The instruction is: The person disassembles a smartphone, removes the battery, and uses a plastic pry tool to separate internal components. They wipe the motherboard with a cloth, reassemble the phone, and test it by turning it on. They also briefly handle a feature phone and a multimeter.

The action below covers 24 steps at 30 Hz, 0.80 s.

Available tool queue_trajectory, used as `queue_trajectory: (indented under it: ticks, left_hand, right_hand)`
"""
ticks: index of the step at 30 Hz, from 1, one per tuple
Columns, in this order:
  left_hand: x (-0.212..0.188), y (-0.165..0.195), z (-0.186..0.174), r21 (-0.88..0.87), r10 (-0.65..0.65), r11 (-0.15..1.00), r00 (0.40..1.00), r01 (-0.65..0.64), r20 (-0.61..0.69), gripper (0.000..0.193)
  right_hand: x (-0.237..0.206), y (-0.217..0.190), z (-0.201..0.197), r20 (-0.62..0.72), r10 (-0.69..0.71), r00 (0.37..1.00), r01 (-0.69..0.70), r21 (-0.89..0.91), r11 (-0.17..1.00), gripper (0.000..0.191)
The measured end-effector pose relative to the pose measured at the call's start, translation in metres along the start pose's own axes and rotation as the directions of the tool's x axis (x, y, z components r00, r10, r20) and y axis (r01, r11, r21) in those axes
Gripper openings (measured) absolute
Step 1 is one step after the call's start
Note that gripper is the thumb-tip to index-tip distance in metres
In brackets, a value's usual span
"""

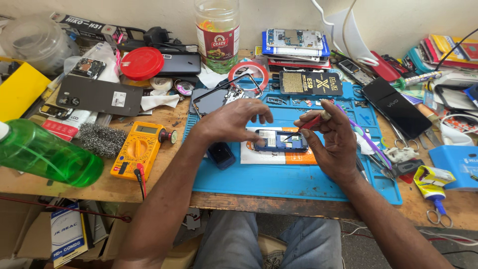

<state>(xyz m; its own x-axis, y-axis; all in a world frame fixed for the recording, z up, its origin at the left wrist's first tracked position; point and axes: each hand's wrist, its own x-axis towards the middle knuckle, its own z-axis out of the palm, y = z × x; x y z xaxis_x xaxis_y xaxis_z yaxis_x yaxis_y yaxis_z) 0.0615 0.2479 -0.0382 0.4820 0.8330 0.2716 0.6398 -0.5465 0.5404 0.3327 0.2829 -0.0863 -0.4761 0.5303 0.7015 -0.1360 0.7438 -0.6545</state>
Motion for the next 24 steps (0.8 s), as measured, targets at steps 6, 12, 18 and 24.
queue_trajectory:
  ticks: [6,12,18,24]
  left_hand:
    - [0.013,0.006,0.029,-0.003,0.051,0.999,0.997,-0.052,-0.064,0.021]
    - [0.004,0.004,0.018,-0.043,-0.114,0.992,0.991,0.117,0.064,0.021]
    - [0.012,0.007,0.025,-0.133,0.157,0.977,0.985,-0.166,-0.071,0.025]
    - [0.006,-0.002,0.024,-0.086,-0.042,0.996,0.999,0.039,-0.030,0.013]
  right_hand:
    - [-0.005,0.004,0.003,-0.028,-0.037,0.999,0.038,0.028,0.999,0.068]
    - [-0.008,0.006,0.007,-0.079,-0.010,0.997,0.016,0.071,0.997,0.068]
    - [-0.008,0.005,0.002,-0.072,-0.042,0.997,0.044,0.026,0.999,0.068]
    - [-0.007,0.007,-0.002,-0.114,-0.063,0.992,0.066,0.019,0.998,0.064]
